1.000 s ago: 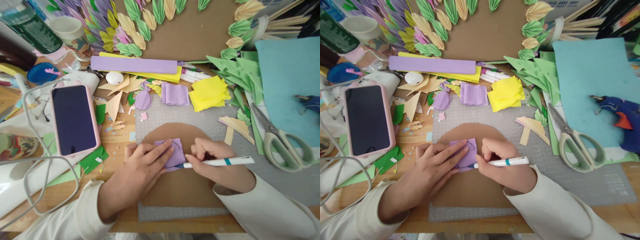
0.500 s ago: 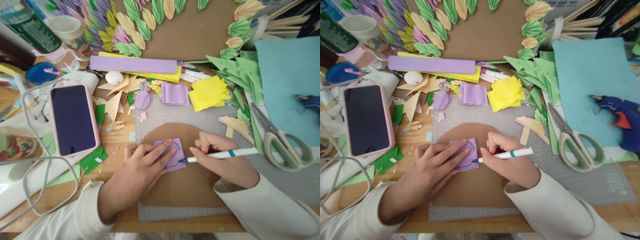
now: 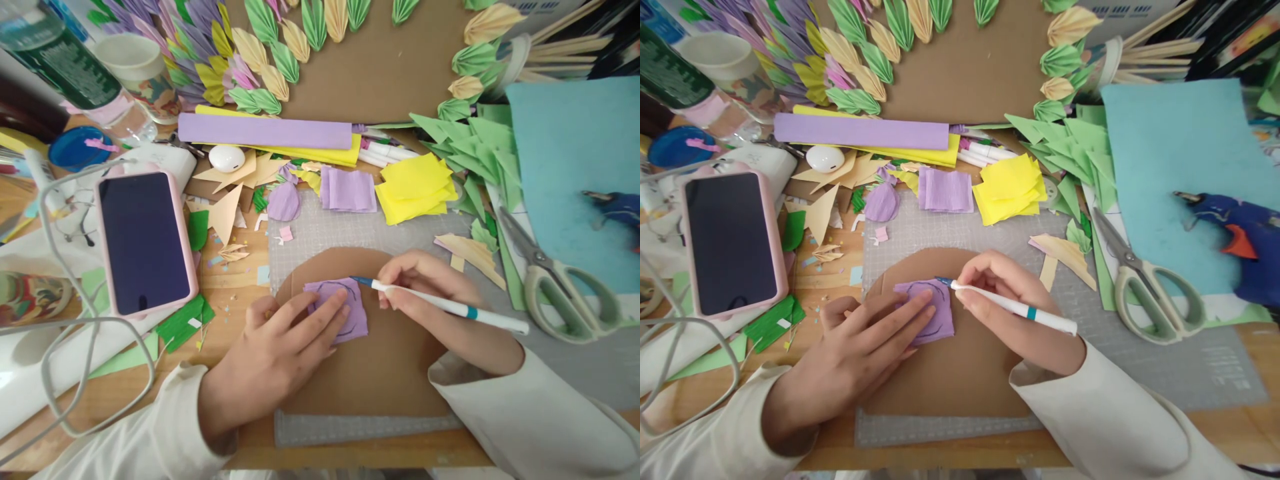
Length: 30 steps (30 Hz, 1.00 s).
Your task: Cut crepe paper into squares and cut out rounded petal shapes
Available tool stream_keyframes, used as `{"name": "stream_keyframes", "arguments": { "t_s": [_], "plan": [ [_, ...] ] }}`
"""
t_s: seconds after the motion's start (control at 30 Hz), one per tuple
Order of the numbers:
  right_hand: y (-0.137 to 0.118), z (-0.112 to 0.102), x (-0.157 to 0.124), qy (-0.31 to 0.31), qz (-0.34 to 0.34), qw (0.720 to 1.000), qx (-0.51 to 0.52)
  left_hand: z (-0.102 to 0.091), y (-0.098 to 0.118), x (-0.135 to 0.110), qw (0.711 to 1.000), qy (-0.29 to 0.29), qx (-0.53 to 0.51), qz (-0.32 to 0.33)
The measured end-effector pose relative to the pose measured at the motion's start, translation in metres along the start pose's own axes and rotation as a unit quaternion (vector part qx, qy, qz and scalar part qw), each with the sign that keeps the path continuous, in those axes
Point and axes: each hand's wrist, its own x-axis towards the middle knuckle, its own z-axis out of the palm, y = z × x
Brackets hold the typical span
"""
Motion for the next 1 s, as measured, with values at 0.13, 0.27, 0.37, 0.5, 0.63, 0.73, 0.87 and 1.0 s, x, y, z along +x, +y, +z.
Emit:
{"name": "stream_keyframes", "arguments": {
  "t_s": [0.13, 0.27, 0.37, 0.5, 0.63, 0.73, 0.87, 1.0],
  "plan": [
    [0.004, 0.006, -0.003, 0.006, -0.016, 0.999, 0.029, 0.002, -0.003, 0.000, 0.997, 0.053, -0.020, 0.043],
    [0.008, 0.011, -0.005, 0.027, -0.037, 0.998, 0.043, 0.002, -0.005, 0.004, 0.996, 0.057, -0.066, 0.020],
    [0.011, 0.014, -0.008, 0.030, -0.028, 0.999, 0.023, 0.001, -0.004, 0.007, 0.996, 0.045, -0.078, 0.009],
    [0.015, 0.017, -0.011, 0.047, -0.051, 0.997, -0.016, 0.001, -0.003, 0.008, 0.998, 0.012, -0.065, 0.008],
    [0.016, 0.019, -0.010, 0.104, -0.084, 0.988, -0.081, 0.002, -0.001, 0.008, 0.999, -0.019, -0.047, 0.014],
    [0.017, 0.021, -0.008, 0.108, -0.095, 0.983, -0.119, 0.002, 0.000, 0.008, 0.999, -0.022, -0.035, 0.015],
    [0.018, 0.021, -0.009, 0.109, -0.090, 0.977, -0.161, 0.002, 0.000, 0.007, 0.999, -0.028, -0.034, 0.013],
    [0.017, 0.018, -0.011, 0.083, -0.076, 0.979, -0.171, 0.003, 0.000, 0.007, 0.999, -0.027, -0.037, 0.012]
  ]
}}
